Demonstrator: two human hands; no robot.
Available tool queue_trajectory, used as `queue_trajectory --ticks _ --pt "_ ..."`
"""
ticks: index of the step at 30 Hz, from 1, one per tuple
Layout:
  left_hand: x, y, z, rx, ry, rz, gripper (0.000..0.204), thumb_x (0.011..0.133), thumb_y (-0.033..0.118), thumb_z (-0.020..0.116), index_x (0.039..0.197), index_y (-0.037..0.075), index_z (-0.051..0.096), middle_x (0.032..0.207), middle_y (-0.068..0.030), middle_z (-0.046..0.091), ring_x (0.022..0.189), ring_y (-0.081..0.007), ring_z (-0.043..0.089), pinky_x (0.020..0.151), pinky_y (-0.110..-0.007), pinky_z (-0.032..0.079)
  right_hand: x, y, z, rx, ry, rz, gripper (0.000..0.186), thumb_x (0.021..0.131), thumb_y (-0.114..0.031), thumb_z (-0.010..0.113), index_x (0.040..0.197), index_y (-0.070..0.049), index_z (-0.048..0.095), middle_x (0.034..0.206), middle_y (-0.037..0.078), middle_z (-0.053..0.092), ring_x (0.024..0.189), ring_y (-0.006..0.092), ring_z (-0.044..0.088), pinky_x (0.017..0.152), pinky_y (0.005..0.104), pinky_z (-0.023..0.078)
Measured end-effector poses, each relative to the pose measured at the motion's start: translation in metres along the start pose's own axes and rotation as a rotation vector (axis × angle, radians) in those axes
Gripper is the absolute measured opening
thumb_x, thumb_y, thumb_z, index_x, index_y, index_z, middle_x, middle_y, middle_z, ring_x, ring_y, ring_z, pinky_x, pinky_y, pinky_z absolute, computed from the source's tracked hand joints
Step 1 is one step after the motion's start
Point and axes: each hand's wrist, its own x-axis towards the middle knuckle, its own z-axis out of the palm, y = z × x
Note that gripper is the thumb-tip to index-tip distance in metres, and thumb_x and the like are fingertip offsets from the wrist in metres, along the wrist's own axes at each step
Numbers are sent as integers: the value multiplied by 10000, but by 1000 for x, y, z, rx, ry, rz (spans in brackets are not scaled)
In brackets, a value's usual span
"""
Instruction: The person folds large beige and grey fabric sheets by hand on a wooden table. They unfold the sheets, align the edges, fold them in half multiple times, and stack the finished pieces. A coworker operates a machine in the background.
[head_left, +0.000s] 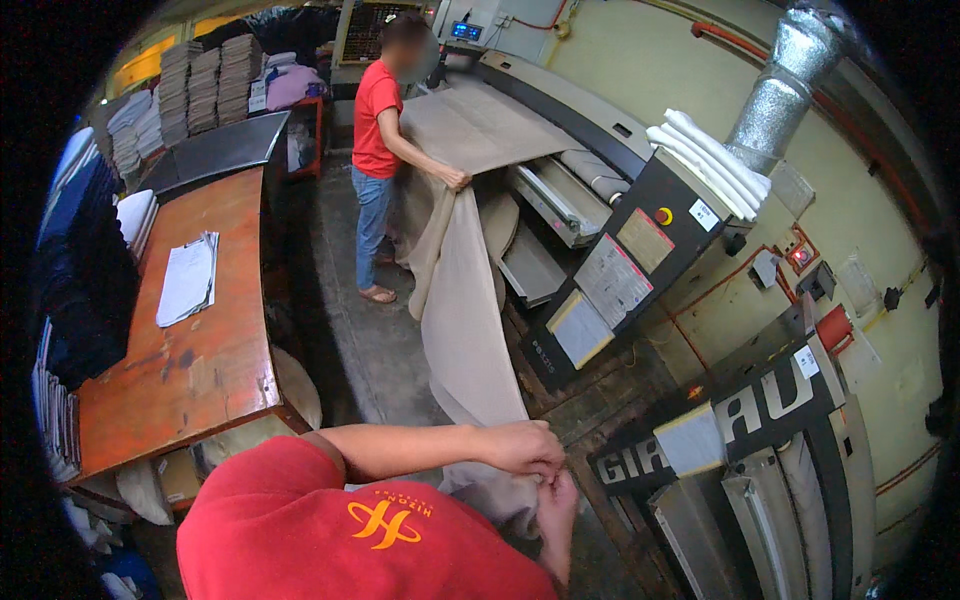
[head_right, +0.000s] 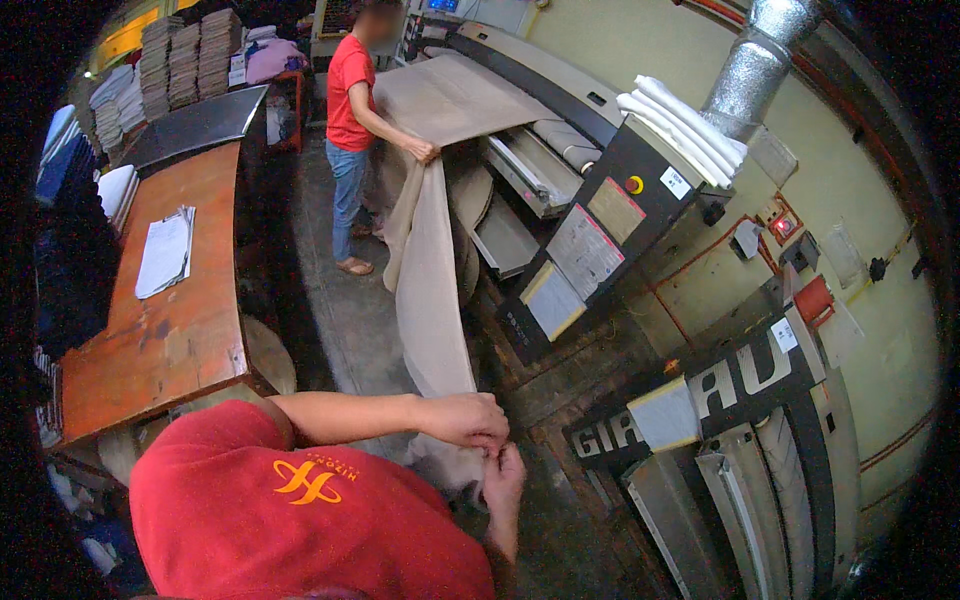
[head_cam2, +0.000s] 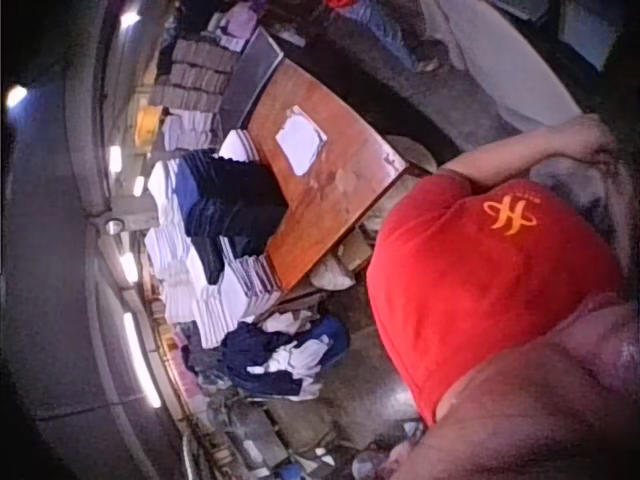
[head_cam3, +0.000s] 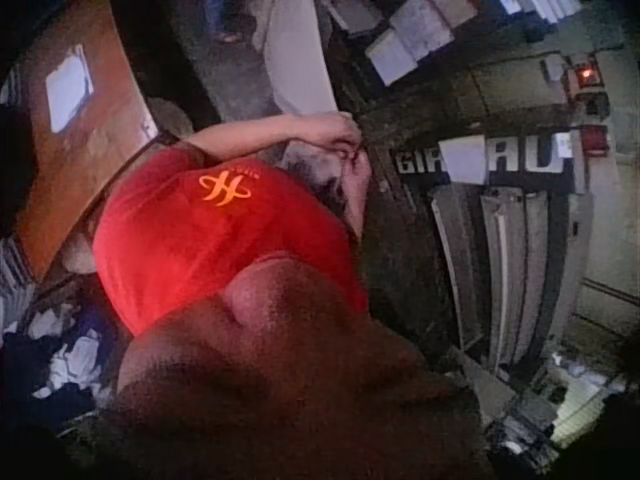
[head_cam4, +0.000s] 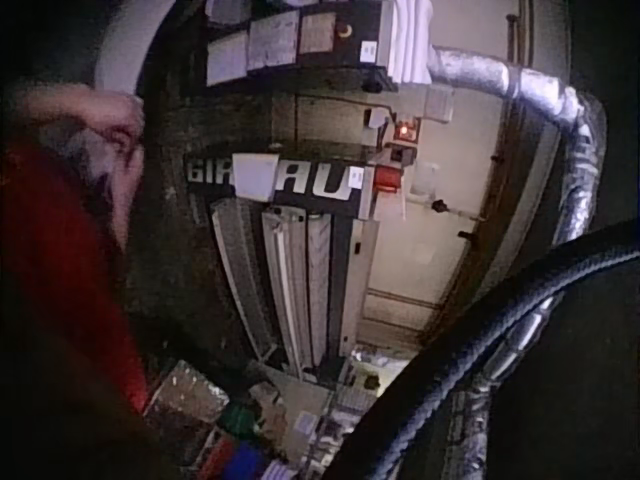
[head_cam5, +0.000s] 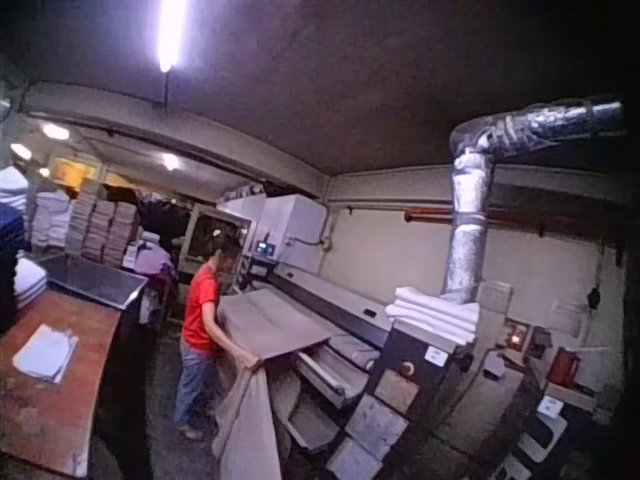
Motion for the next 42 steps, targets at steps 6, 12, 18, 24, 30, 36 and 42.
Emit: queue_trajectory --ticks 6,12,18,24,30,36,42 --pt "18 -28 -42 35 -13 24 316 901 388 545 829 85 599 756 -65 610 785 -283 586 757 -405 403 2 -27 -5 -96 207 -120 99 887 -25 560 979 8 572 862 36 609 777 106 566 712 253 463" --pt "-12 -109 -121 364 -249 -240 374 934 432 475 912 88 620 879 -75 621 924 -269 569 935 -445 338 -8 -53 -20 -65 258 -179 97 870 -30 588 959 5 582 866 52 616 779 123 575 710 264 465" --pt "-36 -144 -144 332 -244 -399 408 906 523 473 940 155 647 958 -37 628 1064 -253 526 1035 -553 195 -26 -50 -49 -131 302 -262 129 870 -103 603 936 8 594 848 48 597 780 132 563 712 269 455" --pt "-28 -165 -152 464 -287 -498 367 882 474 538 1051 160 626 1038 -62 623 1132 -270 519 1062 -640 136 -51 -35 -103 -27 675 -262 167 858 -167 593 914 -13 560 882 48 570 818 156 553 728 307 464" --pt "-36 -190 -139 567 -292 -602 340 861 411 586 1079 155 625 1056 -75 624 1123 -283 530 1056 -653 141 -66 -87 -165 -66 1205 -474 182 812 -136 582 951 -24 544 891 57 564 814 172 554 709 327 472" --pt "-48 -198 -78 452 -352 -592 261 789 253 653 1040 182 640 930 -41 664 1027 -270 581 1011 -581 248 -73 -150 -173 39 1307 -527 239 776 -120 582 993 -32 538 895 69 565 806 186 559 686 339 479" --pt "50 -101 43 332 -241 -227 302 724 149 643 1016 76 610 983 -130 632 969 -335 577 782 -446 476 -58 -113 -163 225 719 -107 328 780 -108 579 1092 -28 516 908 78 579 810 180 567 693 331 481"
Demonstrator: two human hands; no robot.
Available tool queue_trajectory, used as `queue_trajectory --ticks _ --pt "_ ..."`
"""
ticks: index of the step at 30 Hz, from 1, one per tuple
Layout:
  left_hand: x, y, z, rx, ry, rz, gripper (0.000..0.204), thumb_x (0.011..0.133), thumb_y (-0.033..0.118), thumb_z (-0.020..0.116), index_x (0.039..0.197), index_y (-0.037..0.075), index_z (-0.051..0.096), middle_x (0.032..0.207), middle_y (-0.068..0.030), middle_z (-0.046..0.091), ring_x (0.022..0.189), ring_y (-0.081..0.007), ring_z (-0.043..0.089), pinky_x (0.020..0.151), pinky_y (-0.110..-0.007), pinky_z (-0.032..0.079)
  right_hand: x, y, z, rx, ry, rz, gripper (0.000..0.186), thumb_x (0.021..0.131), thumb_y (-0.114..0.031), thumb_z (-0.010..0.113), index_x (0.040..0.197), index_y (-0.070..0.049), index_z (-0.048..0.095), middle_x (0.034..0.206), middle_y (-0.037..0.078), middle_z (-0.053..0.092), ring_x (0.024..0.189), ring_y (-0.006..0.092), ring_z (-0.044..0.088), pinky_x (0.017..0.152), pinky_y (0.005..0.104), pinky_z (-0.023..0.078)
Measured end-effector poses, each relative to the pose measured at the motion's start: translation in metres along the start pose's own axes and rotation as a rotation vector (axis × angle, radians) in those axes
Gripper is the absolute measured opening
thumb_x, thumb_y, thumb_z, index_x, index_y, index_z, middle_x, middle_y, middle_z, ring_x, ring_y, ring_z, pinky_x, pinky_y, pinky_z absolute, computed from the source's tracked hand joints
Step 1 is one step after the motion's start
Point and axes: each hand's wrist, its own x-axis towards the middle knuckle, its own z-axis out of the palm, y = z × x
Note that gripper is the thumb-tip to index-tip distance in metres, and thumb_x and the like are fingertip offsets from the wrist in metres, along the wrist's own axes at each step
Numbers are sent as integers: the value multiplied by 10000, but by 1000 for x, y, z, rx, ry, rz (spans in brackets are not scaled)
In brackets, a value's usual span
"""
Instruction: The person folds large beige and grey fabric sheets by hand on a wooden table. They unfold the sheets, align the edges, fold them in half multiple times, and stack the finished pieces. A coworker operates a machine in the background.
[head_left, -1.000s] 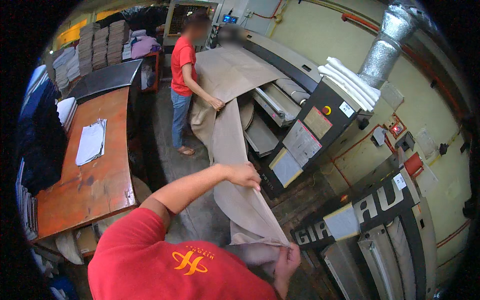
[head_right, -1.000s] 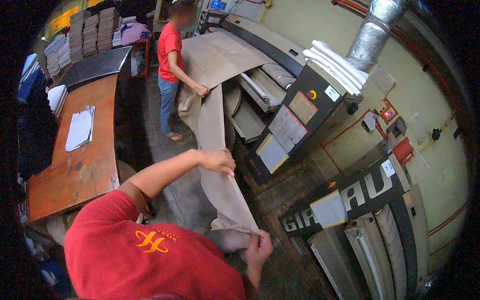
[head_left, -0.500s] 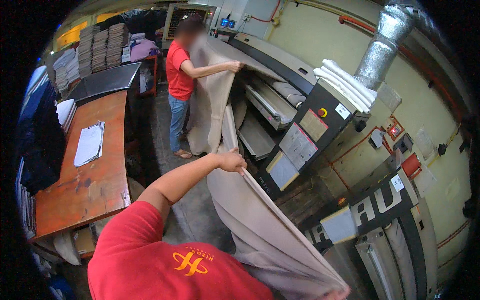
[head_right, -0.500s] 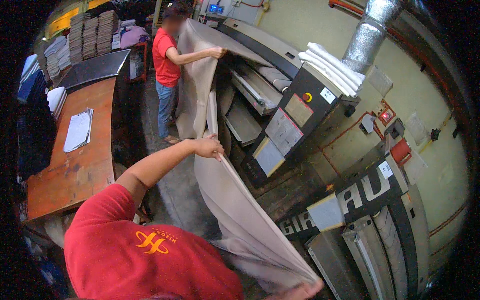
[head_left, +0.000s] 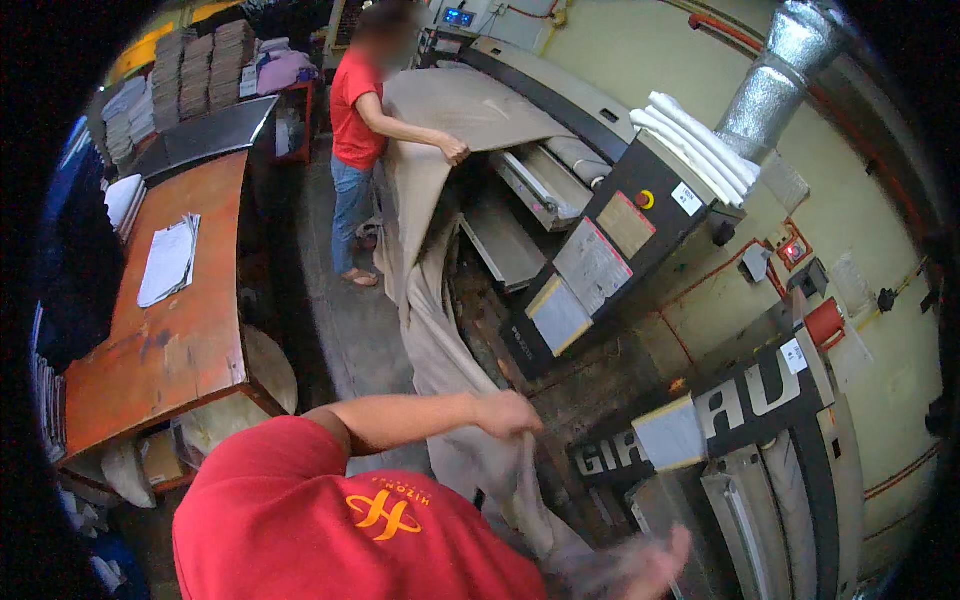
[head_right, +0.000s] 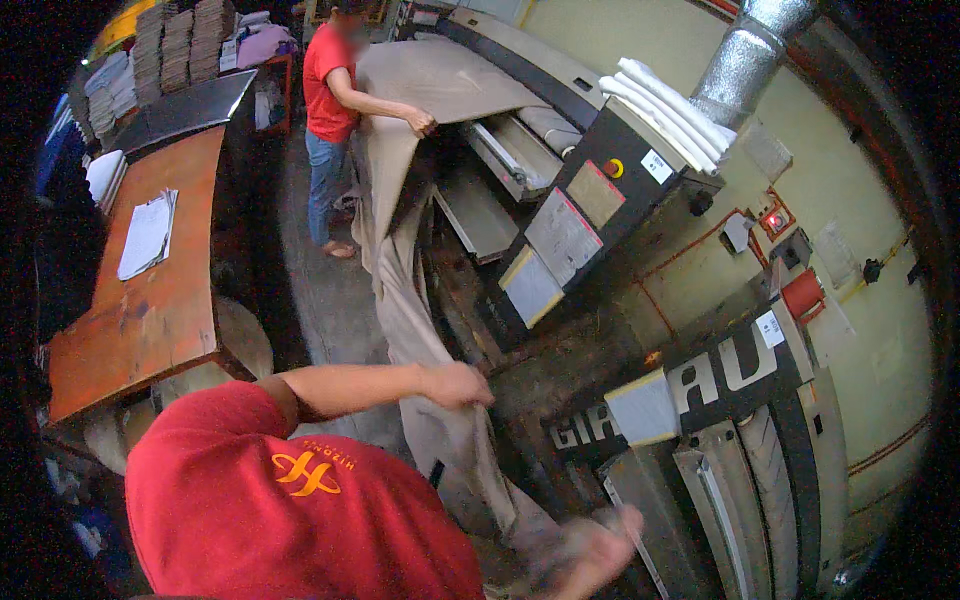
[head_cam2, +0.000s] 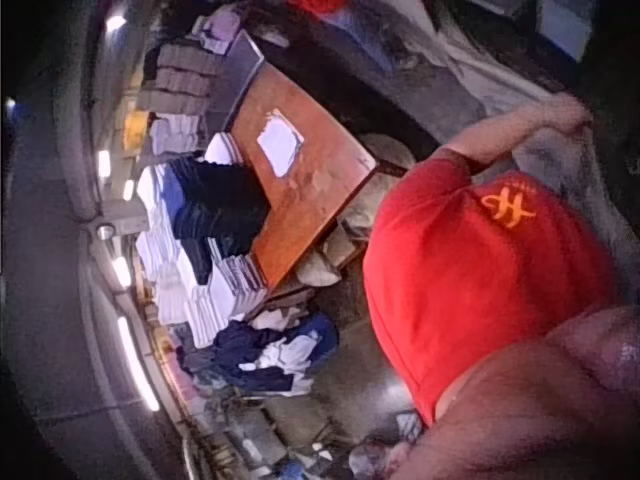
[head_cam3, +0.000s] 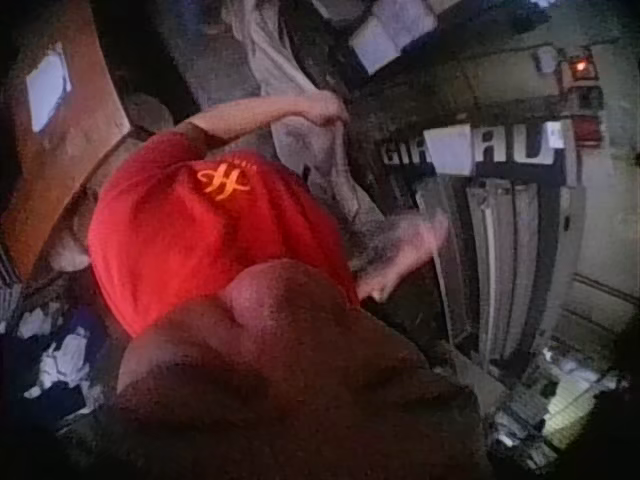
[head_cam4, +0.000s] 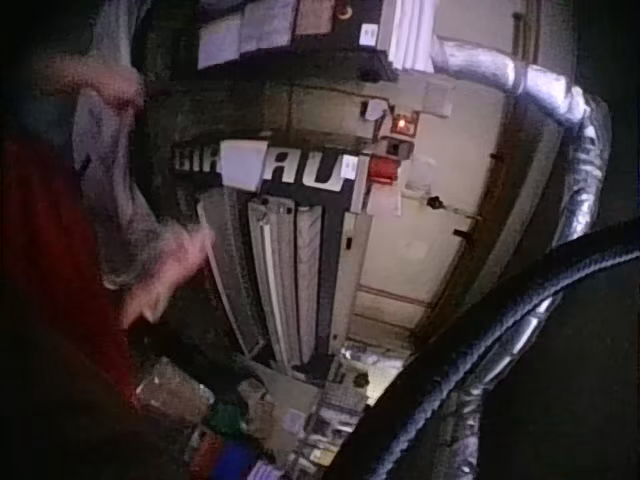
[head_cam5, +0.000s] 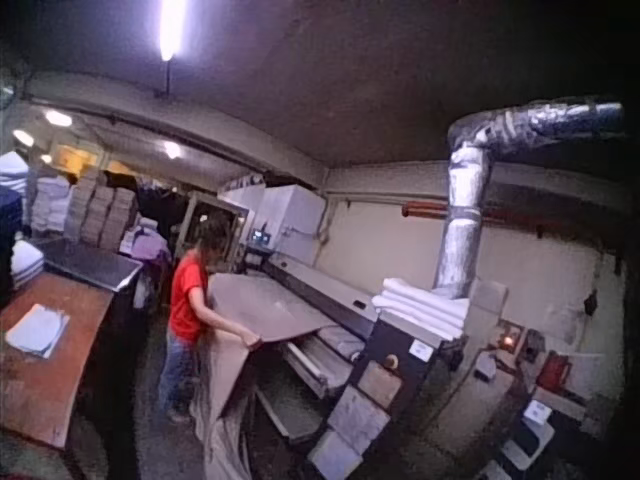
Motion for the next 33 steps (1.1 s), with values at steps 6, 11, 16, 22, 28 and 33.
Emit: queue_trajectory --ticks 6,11,16,22,28,33 --pt "34 98 -25 -334 201 245 205 763 158 627 916 48 548 880 -126 593 848 -344 582 710 -439 471 9 128 58 -245 -558 230 343 875 -48 581 1200 24 497 973 75 608 898 126 562 826 277 449" --pt "24 63 -31 -816 221 153 218 899 254 582 936 42 548 861 -68 596 786 -199 583 675 -356 452 29 117 72 -186 -627 39 182 867 -36 620 1024 2 536 965 55 592 862 99 549 759 260 464" --pt "-49 22 7 -1054 167 -298 454 973 427 450 1005 -1 599 985 -41 623 958 -140 535 830 -323 425 47 83 104 -74 -624 -159 185 852 -109 663 952 -24 533 906 55 585 797 112 547 713 262 467" --pt "-156 25 46 -947 60 -609 402 955 350 449 1166 39 593 1086 -71 626 1032 -180 538 923 -325 402 41 23 155 227 -601 -353 336 835 -296 676 964 -51 486 918 82 564 797 155 545 714 308 463" --pt "-225 79 79 -706 195 -460 324 905 237 469 1158 58 565 1058 -124 616 985 -245 560 868 -362 426 -2 -40 233 370 -799 -519 427 873 -456 537 999 -62 433 911 74 503 866 182 528 777 323 435" --pt "-288 111 93 -347 239 -475 176 849 193 515 929 50 580 923 -153 592 920 -360 536 780 -445 432 -64 -93 305 343 -974 -682 626 893 -566 421 1188 -15 460 1066 153 556 972 260 555 840 389 444"
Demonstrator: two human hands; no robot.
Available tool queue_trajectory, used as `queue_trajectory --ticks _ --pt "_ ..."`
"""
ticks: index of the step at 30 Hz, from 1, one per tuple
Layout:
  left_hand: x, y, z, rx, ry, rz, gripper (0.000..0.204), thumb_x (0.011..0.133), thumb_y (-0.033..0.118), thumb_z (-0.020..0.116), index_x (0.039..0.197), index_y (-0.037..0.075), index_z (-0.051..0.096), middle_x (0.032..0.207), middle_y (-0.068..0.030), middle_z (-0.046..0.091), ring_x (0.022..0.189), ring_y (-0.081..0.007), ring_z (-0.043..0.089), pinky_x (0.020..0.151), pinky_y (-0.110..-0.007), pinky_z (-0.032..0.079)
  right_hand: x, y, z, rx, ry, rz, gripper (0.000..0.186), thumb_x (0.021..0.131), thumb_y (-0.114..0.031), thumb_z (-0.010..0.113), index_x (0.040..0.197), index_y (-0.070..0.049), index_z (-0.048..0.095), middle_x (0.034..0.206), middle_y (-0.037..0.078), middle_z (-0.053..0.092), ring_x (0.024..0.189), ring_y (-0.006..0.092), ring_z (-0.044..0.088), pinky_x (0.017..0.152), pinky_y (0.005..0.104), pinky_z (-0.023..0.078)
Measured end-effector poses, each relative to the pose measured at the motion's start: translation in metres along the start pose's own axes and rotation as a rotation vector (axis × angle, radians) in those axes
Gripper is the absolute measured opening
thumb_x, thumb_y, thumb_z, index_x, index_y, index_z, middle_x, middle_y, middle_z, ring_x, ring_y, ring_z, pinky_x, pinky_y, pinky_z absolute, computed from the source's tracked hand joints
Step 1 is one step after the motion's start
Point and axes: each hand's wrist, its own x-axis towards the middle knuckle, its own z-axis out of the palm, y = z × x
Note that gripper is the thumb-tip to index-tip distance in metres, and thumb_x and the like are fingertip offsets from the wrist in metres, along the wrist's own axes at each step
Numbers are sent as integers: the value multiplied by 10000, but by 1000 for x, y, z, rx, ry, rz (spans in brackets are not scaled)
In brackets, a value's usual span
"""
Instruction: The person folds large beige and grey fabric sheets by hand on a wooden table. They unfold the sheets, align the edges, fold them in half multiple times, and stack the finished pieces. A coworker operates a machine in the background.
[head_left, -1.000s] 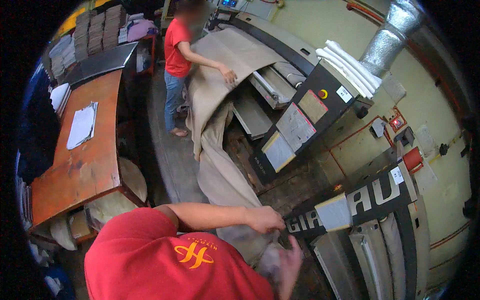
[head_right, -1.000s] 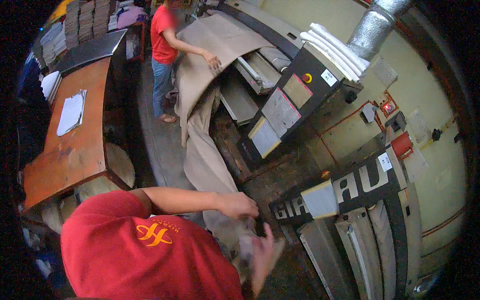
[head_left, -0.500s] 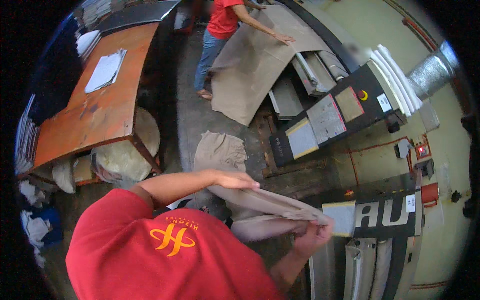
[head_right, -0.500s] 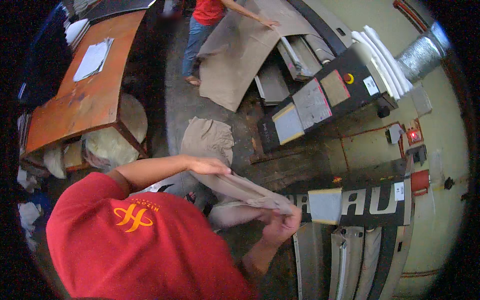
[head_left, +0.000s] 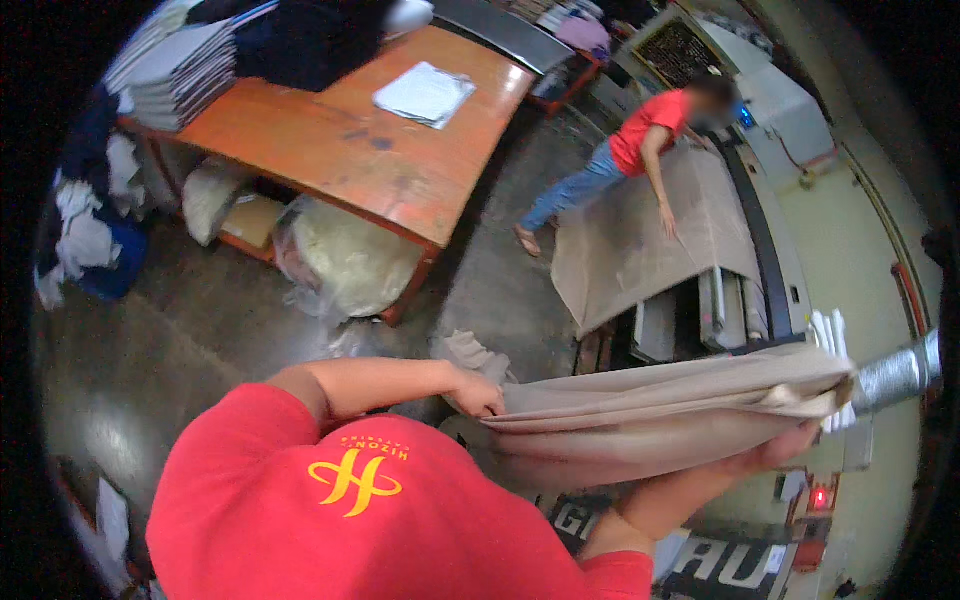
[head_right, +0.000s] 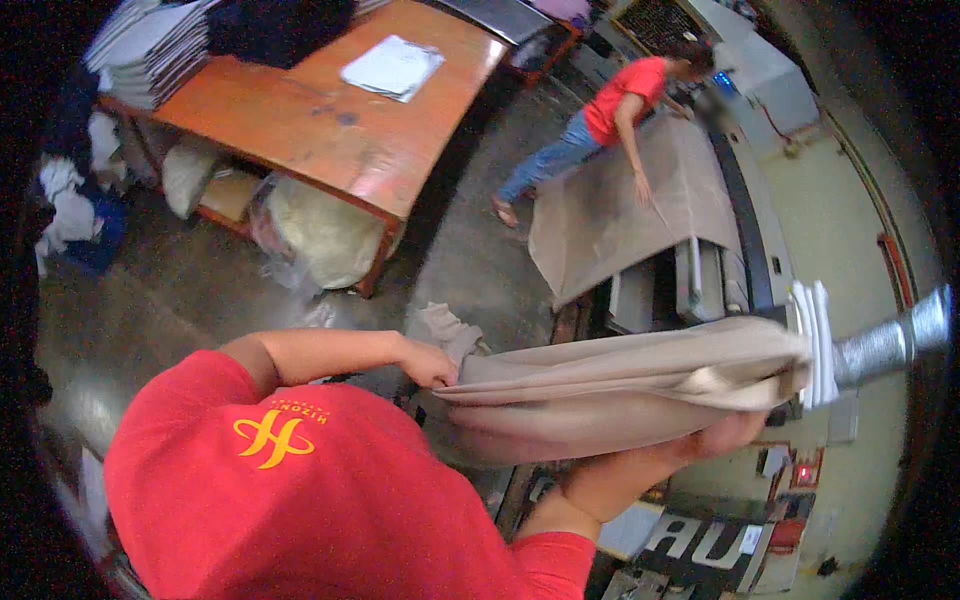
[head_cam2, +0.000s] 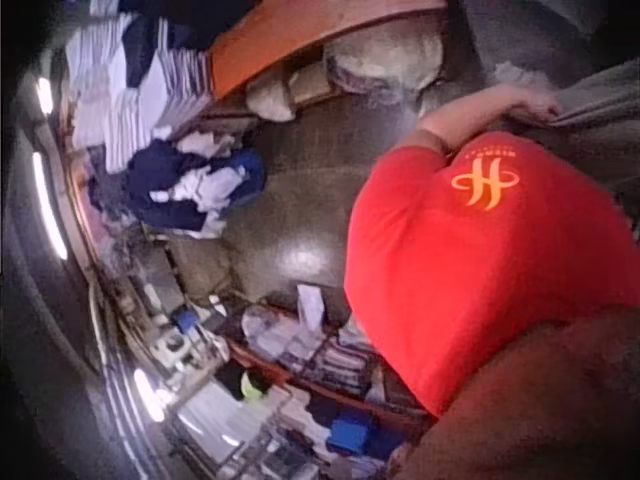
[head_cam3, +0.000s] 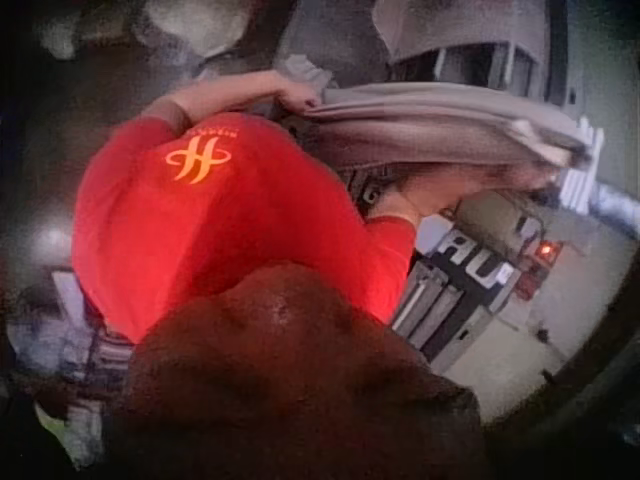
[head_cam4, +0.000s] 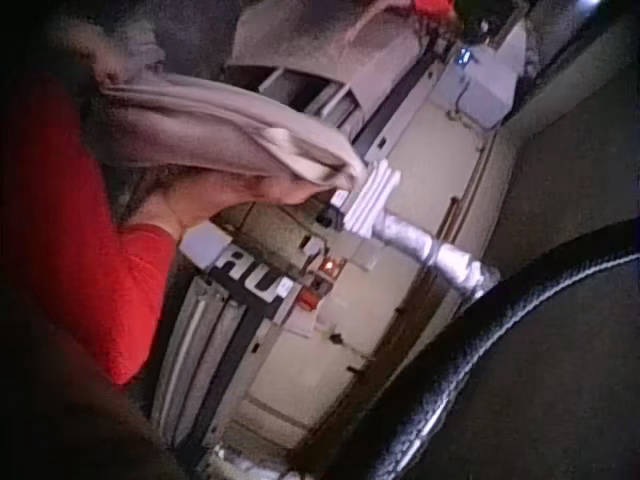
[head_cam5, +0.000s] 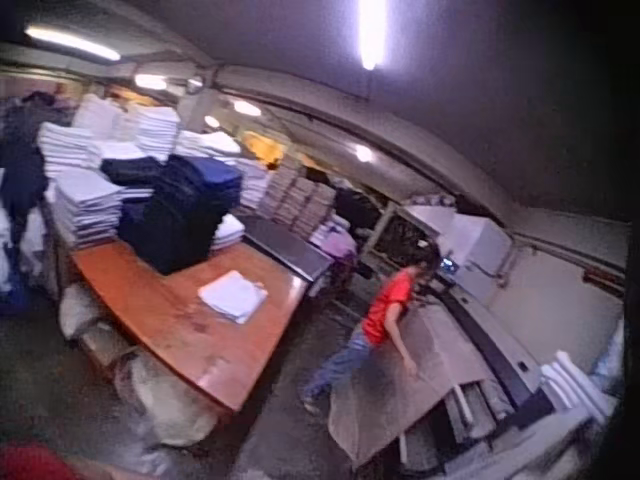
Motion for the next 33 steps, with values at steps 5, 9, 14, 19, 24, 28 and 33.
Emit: queue_trajectory --ticks 5,9,14,19,24,28,33 --pt "-82 -20 23 77 158 -87 204 786 181 553 921 51 634 949 -168 629 953 -355 571 828 -443 448 69 -23 71 -26 74 -29 607 905 -543 428 1196 -13 485 1083 147 572 971 260 569 848 386 454" --pt "-140 -38 54 150 173 -220 192 806 201 550 901 62 644 926 -143 631 968 -336 558 860 -433 425 123 -26 83 -141 99 -54 593 914 -524 433 1202 -11 504 1097 141 585 970 261 579 854 385 462" --pt "-252 -48 108 132 357 -500 180 826 205 554 929 92 649 885 -126 629 934 -333 555 890 -427 394 182 -9 64 -301 137 -43 576 925 -501 441 1211 -9 528 1115 134 602 969 261 592 863 383 471" --pt "-350 -26 142 -174 655 -925 183 871 224 550 965 85 624 857 -116 620 898 -272 578 842 -393 437 217 67 42 -435 156 64 559 937 -478 448 1219 -7 552 1132 128 618 968 261 605 871 380 481" --pt "-388 30 61 -529 1133 -900 200 918 226 521 1012 58 574 909 -97 635 795 -247 573 747 -380 469 94 158 99 31 -283 700 452 899 -327 550 1219 -9 536 1133 138 606 982 244 596 862 363 485" --pt "-372 94 -39 0 997 -809 180 878 206 562 932 36 586 840 -149 620 785 -285 590 703 -394 460 -120 115 174 92 -725 530 464 876 -121 558 1312 -6 449 1301 121 500 1170 239 485 996 380 389" --pt "-302 160 -97 144 746 -779 202 856 239 590 921 48 606 848 -163 628 818 -359 596 688 -434 455 -256 -12 220 580 -1108 913 553 871 -74 614 1380 -46 399 816 2 603 765 67 542 723 210 451"
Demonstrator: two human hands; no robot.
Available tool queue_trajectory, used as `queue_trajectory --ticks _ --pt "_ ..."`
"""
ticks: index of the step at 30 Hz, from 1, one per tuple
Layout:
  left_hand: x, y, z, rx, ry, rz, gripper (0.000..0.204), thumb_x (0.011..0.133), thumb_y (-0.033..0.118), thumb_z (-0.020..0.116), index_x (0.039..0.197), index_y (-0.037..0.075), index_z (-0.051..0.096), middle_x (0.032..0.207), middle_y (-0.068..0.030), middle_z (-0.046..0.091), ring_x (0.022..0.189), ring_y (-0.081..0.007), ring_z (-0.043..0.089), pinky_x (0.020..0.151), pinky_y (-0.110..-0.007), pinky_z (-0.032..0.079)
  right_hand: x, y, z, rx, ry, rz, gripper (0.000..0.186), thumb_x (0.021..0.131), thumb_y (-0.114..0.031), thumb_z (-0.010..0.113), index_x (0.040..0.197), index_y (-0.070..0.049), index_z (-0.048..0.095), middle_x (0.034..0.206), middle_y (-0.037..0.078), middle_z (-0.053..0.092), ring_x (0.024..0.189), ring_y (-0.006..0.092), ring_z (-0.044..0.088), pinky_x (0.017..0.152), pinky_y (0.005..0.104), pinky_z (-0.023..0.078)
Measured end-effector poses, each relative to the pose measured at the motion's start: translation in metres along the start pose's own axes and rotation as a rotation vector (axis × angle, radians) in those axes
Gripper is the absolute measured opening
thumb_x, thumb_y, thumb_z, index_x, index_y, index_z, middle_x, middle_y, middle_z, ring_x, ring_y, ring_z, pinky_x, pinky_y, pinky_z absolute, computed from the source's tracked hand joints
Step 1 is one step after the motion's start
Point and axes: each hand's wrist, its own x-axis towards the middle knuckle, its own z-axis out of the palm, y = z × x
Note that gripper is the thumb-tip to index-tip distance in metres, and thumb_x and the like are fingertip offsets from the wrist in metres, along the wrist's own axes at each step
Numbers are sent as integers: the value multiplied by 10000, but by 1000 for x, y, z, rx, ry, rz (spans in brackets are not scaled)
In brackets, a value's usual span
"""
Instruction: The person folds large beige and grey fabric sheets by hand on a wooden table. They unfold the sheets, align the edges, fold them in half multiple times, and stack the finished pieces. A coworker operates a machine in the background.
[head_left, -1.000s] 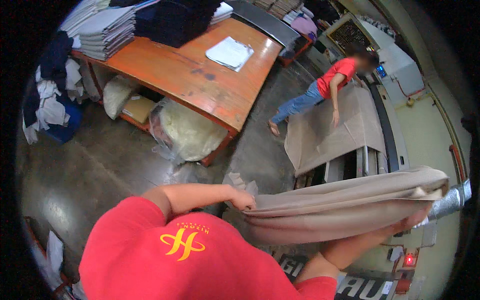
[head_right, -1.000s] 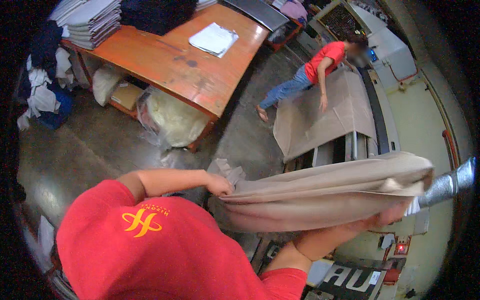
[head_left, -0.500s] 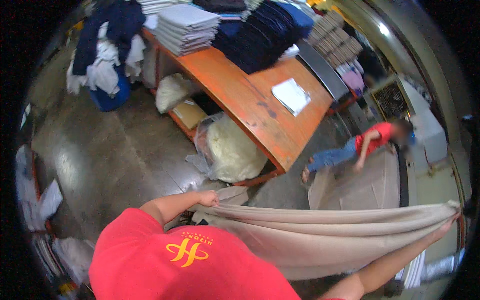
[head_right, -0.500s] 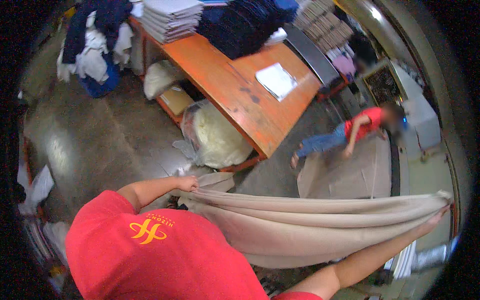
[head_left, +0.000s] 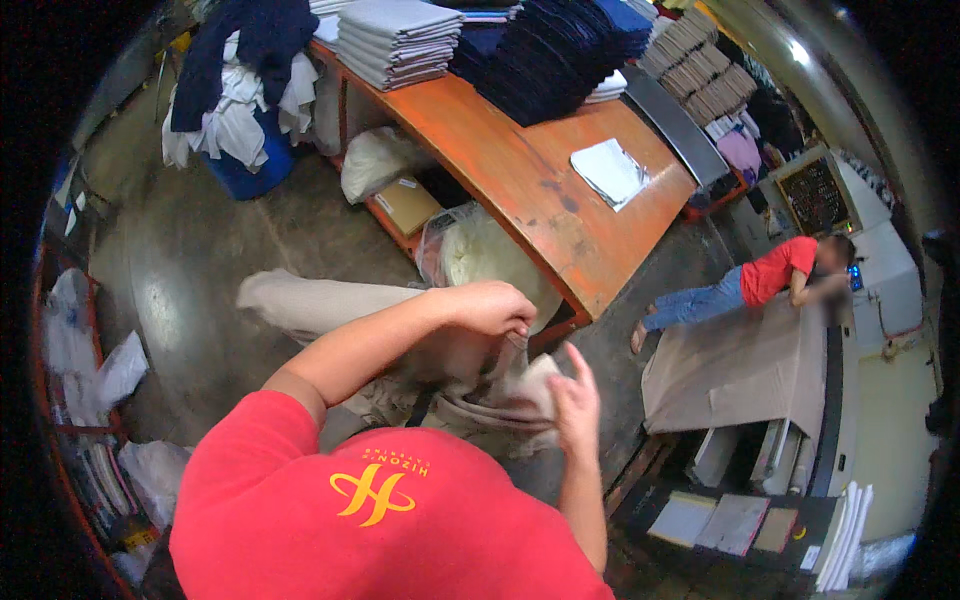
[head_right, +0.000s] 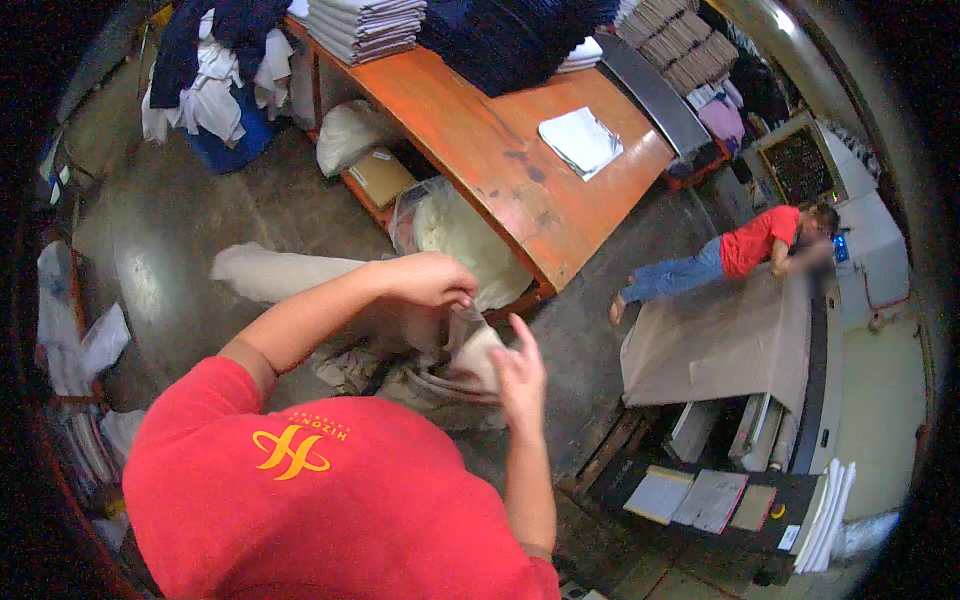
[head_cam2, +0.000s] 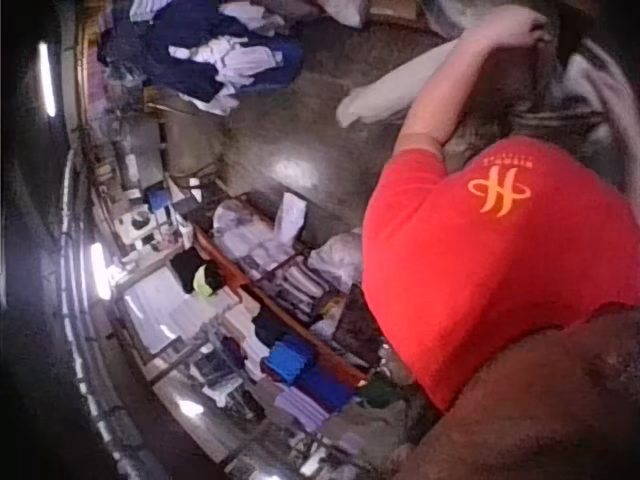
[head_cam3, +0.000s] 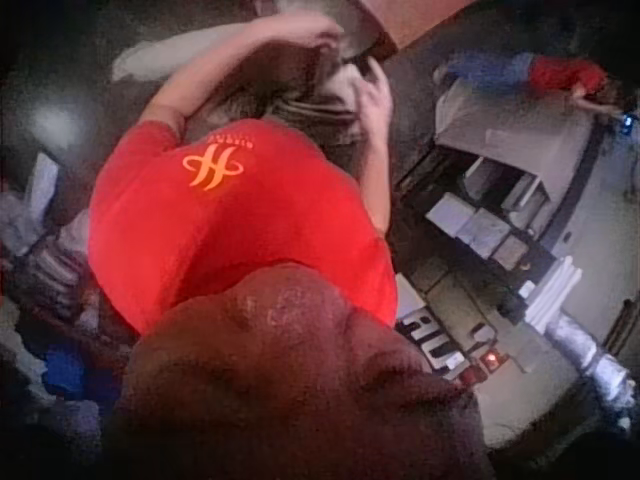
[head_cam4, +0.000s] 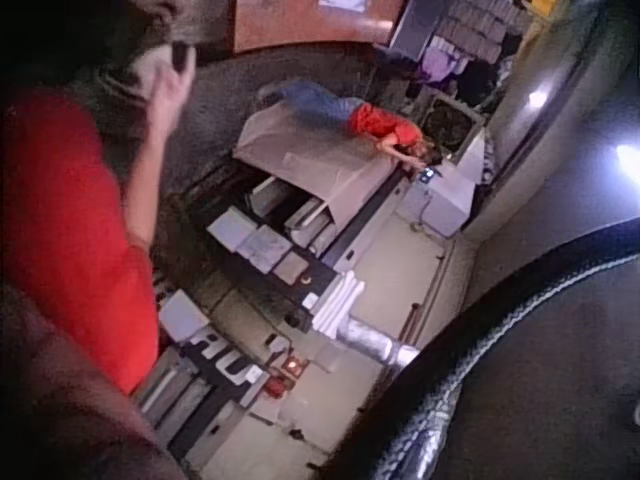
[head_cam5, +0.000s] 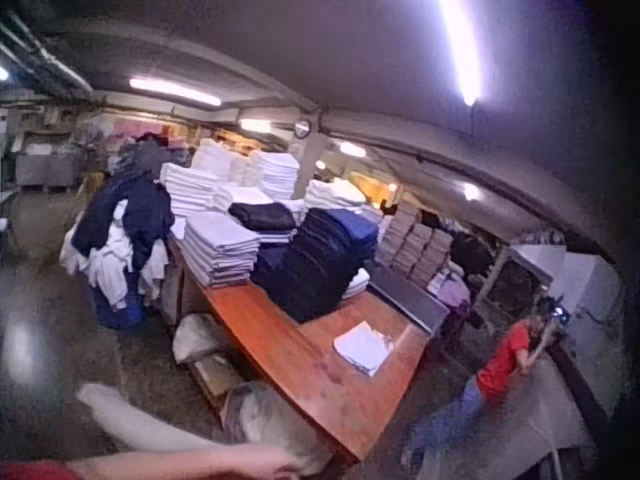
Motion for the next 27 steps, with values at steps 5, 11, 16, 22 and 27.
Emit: queue_trajectory --ticks 5,11,16,22,27 --pt "24 36 10 -137 63 67 207 836 225 631 934 46 599 809 -139 626 777 -286 608 667 -404 461 32 15 40 262 62 -6 197 905 -77 597 1083 -27 530 930 28 616 831 86 558 732 229 456" --pt "-8 -30 19 -422 353 23 295 902 274 611 1078 51 530 957 -29 563 873 -132 527 793 -282 447 58 -1 12 278 103 -198 73 916 -88 595 935 -44 541 882 21 621 774 68 552 686 219 455" --pt "-79 -98 73 -918 294 -305 339 938 359 554 1115 71 529 1011 -22 548 924 -122 528 809 -292 467 80 -36 15 253 73 -253 83 912 -90 602 957 -41 554 906 30 643 808 79 575 728 214 461" --pt "-126 -118 185 -1012 119 -598 380 947 364 529 1199 83 480 1001 -25 544 891 -112 535 722 -296 506 107 -69 31 246 33 -299 89 912 -90 604 958 -45 544 919 41 649 820 85 587 758 221 469" --pt "-125 -149 227 -920 502 -688 504 861 284 667 1262 79 442 1120 -76 501 964 -169 526 835 -328 469 116 -101 37 282 -65 -347 84 918 -87 591 975 -52 540 938 52 648 826 111 603 751 237 490"
